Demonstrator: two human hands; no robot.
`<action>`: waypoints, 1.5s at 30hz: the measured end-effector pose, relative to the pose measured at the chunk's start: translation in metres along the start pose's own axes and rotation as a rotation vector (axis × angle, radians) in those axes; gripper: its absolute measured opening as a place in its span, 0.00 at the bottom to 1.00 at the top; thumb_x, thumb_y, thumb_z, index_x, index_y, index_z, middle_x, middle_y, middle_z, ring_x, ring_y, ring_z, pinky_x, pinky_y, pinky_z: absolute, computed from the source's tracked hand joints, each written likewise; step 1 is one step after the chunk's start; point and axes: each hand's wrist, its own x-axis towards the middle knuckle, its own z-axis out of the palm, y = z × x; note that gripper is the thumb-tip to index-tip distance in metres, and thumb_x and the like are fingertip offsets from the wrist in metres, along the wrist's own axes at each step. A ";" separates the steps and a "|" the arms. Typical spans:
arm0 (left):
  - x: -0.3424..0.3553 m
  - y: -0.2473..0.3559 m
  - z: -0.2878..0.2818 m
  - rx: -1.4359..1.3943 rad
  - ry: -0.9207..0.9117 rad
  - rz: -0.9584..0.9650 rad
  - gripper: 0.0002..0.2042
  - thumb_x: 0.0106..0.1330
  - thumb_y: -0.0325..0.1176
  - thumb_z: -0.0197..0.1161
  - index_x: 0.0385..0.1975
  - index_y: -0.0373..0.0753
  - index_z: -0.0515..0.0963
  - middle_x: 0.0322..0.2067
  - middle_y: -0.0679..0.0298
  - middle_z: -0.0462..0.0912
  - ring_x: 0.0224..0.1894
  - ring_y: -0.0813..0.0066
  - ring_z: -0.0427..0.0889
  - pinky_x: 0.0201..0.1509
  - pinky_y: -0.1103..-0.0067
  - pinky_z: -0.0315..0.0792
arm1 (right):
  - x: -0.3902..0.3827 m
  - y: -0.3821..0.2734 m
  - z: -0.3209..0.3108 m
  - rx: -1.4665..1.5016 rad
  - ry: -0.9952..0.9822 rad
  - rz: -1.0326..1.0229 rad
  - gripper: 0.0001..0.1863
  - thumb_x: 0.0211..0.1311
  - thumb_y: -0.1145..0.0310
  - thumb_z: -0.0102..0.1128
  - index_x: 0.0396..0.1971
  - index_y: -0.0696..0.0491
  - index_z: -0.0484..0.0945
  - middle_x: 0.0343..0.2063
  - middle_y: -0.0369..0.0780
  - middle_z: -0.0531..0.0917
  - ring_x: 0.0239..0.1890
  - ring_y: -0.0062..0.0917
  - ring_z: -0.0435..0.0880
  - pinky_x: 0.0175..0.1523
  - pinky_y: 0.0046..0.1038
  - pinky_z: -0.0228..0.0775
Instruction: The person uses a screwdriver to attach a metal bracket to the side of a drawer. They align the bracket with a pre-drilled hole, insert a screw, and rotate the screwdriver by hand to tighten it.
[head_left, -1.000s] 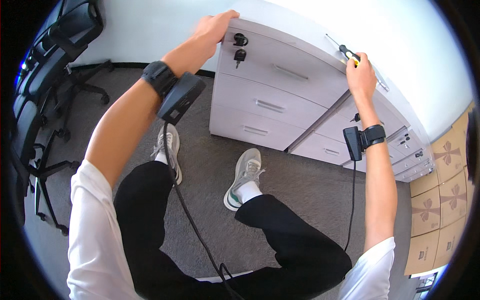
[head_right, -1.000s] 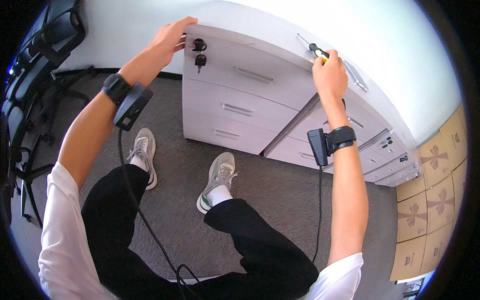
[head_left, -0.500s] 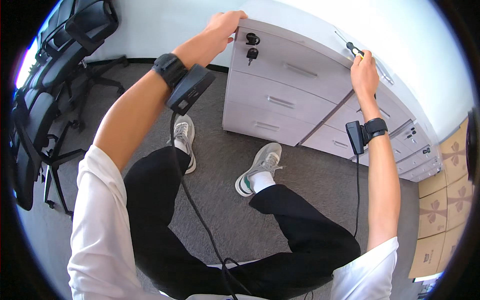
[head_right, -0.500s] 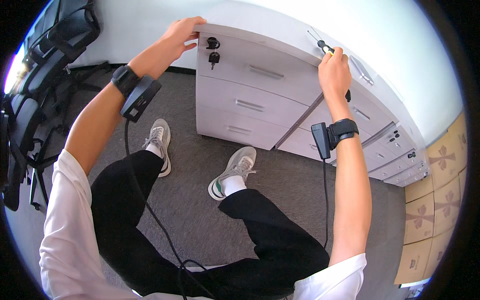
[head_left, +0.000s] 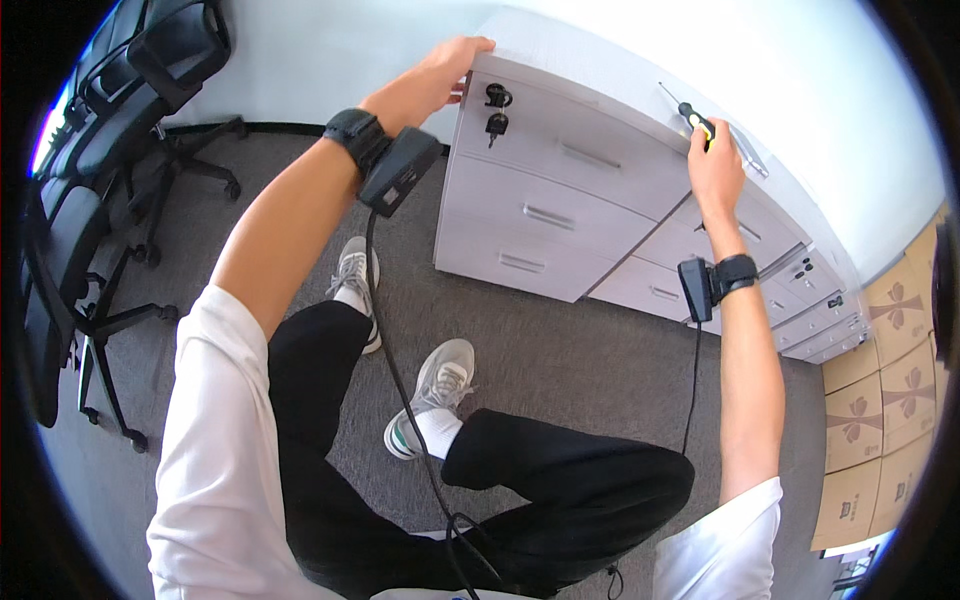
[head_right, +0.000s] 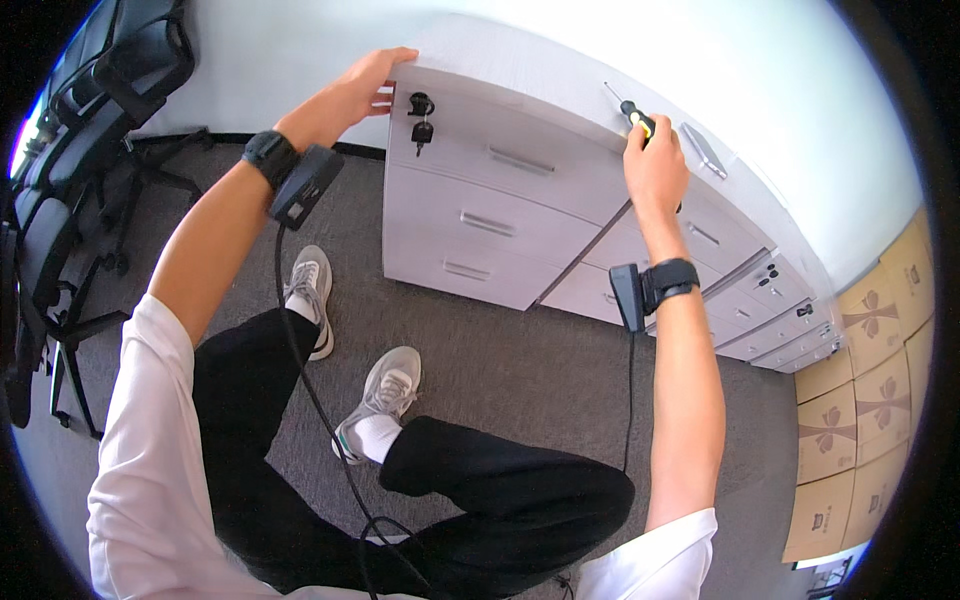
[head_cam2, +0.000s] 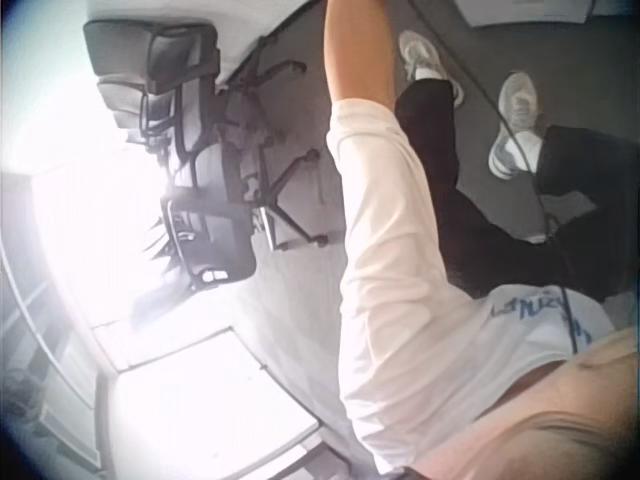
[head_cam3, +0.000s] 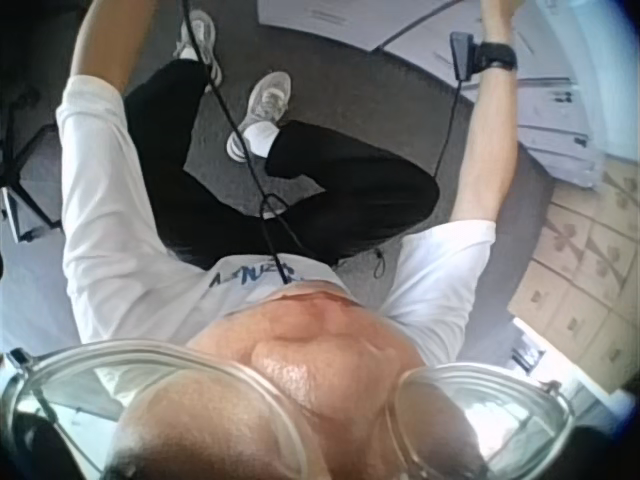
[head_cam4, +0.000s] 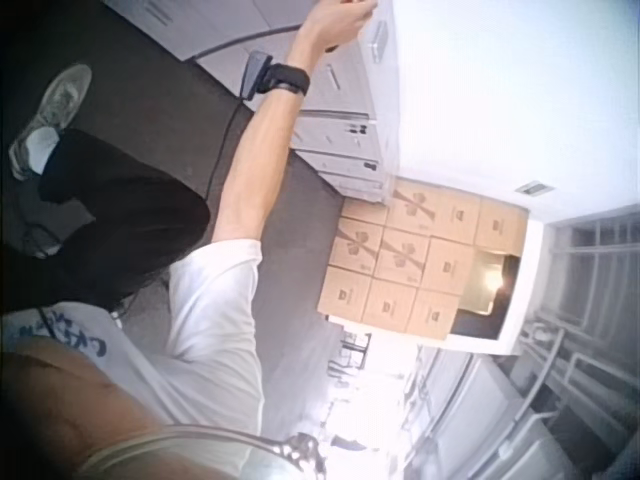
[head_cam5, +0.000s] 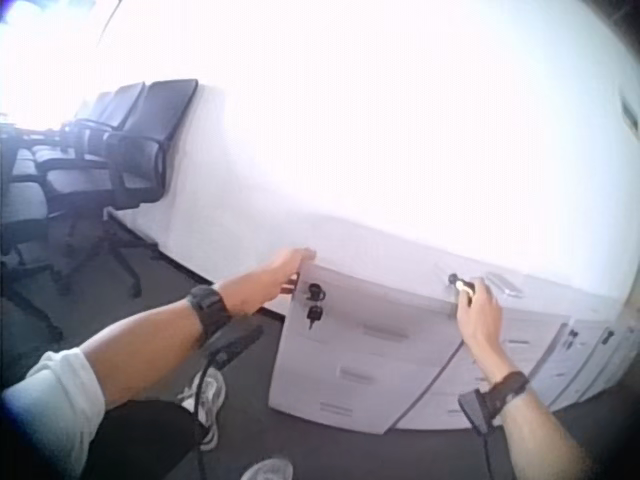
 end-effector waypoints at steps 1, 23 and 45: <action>-0.001 0.000 0.003 -0.023 0.040 -0.032 0.23 0.62 0.51 0.53 0.47 0.38 0.72 0.44 0.58 0.72 0.46 0.67 0.71 0.51 0.72 0.66 | -0.004 0.001 0.002 0.036 0.028 -0.015 0.13 0.62 0.61 0.49 0.43 0.51 0.72 0.38 0.47 0.81 0.38 0.45 0.80 0.40 0.42 0.72; -0.140 0.012 0.024 0.075 0.013 -0.127 0.26 0.63 0.52 0.54 0.52 0.37 0.69 0.51 0.61 0.67 0.54 0.69 0.62 0.58 0.70 0.56 | -0.043 0.003 -0.037 0.815 0.071 0.083 0.16 0.68 0.68 0.48 0.52 0.61 0.71 0.39 0.44 0.81 0.41 0.24 0.82 0.49 0.23 0.74; -0.133 -0.004 0.001 0.929 0.127 0.938 0.21 0.68 0.42 0.46 0.59 0.44 0.66 0.65 0.57 0.57 0.70 0.59 0.46 0.70 0.63 0.43 | -0.101 -0.080 -0.045 0.538 -0.263 -0.463 0.16 0.57 0.69 0.60 0.45 0.56 0.74 0.40 0.41 0.77 0.32 0.33 0.82 0.37 0.30 0.76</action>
